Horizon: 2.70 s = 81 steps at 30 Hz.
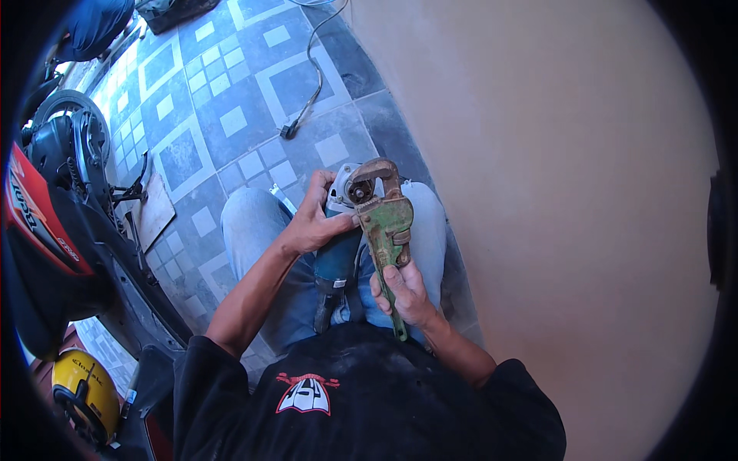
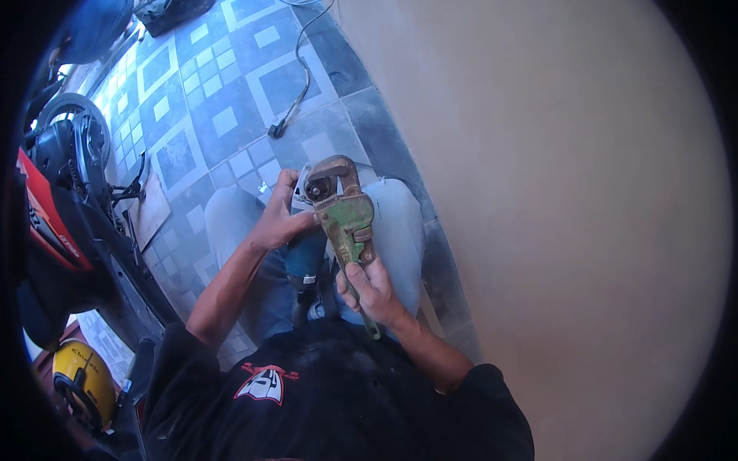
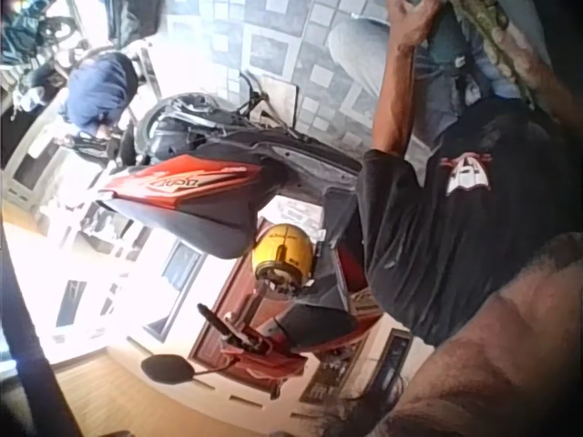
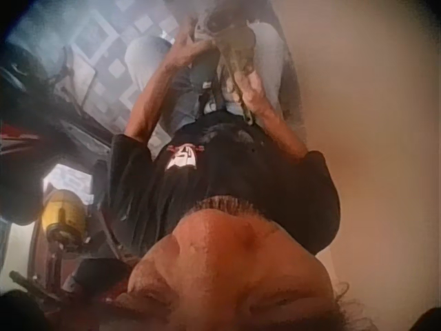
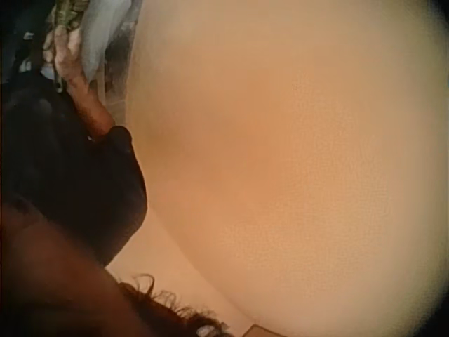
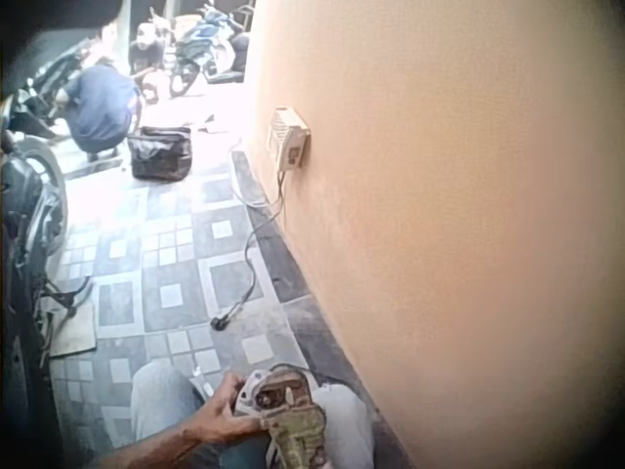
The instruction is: The person holds an angle grinder between their legs and uses a pipe wrench to loosen the arbor nut and remove the inner flange from the tool's spindle.
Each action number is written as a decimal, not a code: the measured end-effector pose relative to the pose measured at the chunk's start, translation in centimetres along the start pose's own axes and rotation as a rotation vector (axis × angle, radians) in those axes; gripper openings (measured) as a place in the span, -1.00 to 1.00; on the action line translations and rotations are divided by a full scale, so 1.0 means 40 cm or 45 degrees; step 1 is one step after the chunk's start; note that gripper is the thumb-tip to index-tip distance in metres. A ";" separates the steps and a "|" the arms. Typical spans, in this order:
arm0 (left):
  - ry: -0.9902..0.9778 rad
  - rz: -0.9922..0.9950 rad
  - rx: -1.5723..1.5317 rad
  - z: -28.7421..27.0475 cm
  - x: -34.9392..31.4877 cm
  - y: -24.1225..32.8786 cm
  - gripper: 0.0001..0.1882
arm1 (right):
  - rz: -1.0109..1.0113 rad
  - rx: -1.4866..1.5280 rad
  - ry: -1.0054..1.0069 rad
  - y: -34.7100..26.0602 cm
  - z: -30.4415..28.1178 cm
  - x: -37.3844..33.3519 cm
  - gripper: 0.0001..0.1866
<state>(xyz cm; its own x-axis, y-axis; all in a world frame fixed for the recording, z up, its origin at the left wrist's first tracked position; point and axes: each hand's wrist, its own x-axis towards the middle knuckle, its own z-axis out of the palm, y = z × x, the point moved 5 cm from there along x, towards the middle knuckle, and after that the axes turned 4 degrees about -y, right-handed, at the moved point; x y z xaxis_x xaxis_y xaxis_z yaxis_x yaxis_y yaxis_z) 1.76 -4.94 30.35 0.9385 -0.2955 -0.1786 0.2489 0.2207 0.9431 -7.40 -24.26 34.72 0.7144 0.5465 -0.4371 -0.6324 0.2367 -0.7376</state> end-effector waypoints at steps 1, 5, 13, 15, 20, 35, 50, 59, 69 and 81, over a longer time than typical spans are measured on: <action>-0.037 -0.008 0.021 -0.001 -0.004 0.002 -0.22 | 0.016 -0.004 0.001 0.000 -0.005 0.000 -0.60; -0.111 -0.014 0.090 0.004 -0.019 0.028 -0.18 | 0.052 -0.069 -0.035 -0.004 -0.030 0.000 -0.61; -0.024 0.010 0.349 0.032 -0.018 0.042 -0.10 | 0.126 -0.303 0.103 -0.055 -0.068 -0.001 -0.61; -0.014 -0.043 0.307 0.034 -0.013 0.023 -0.10 | 0.135 -0.374 0.140 -0.072 -0.078 -0.004 -0.60; -0.028 -0.070 0.134 0.027 -0.014 -0.011 -0.12 | 0.190 -0.577 0.129 -0.101 -0.110 0.002 -0.61; -0.003 -0.027 -0.050 0.027 -0.031 -0.020 -0.17 | 0.164 -1.399 -0.205 -0.303 -0.159 0.093 -0.59; 0.025 0.057 -0.040 0.021 -0.037 -0.009 -0.12 | 0.277 -1.908 -0.354 -0.440 -0.122 0.223 -0.60; 0.092 -0.002 0.012 0.000 -0.044 0.013 -0.14 | 0.156 -1.764 -0.286 -0.402 -0.126 0.217 -0.45; 0.096 -0.060 -0.052 -0.015 -0.033 0.005 -0.17 | 0.424 -1.318 -0.115 -0.345 -0.136 0.170 -0.42; 0.104 -0.079 0.072 -0.024 -0.028 0.011 -0.20 | 0.281 -1.081 -0.024 -0.312 -0.112 0.140 -0.33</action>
<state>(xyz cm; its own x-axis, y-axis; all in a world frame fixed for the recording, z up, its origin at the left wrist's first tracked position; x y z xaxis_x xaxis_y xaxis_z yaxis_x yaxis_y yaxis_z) 1.05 -3.62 30.71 0.9386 -0.2296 -0.2574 0.2956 0.1511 0.9433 5.83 -27.77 39.15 0.5923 0.5243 -0.6117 -0.3134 -0.5496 -0.7745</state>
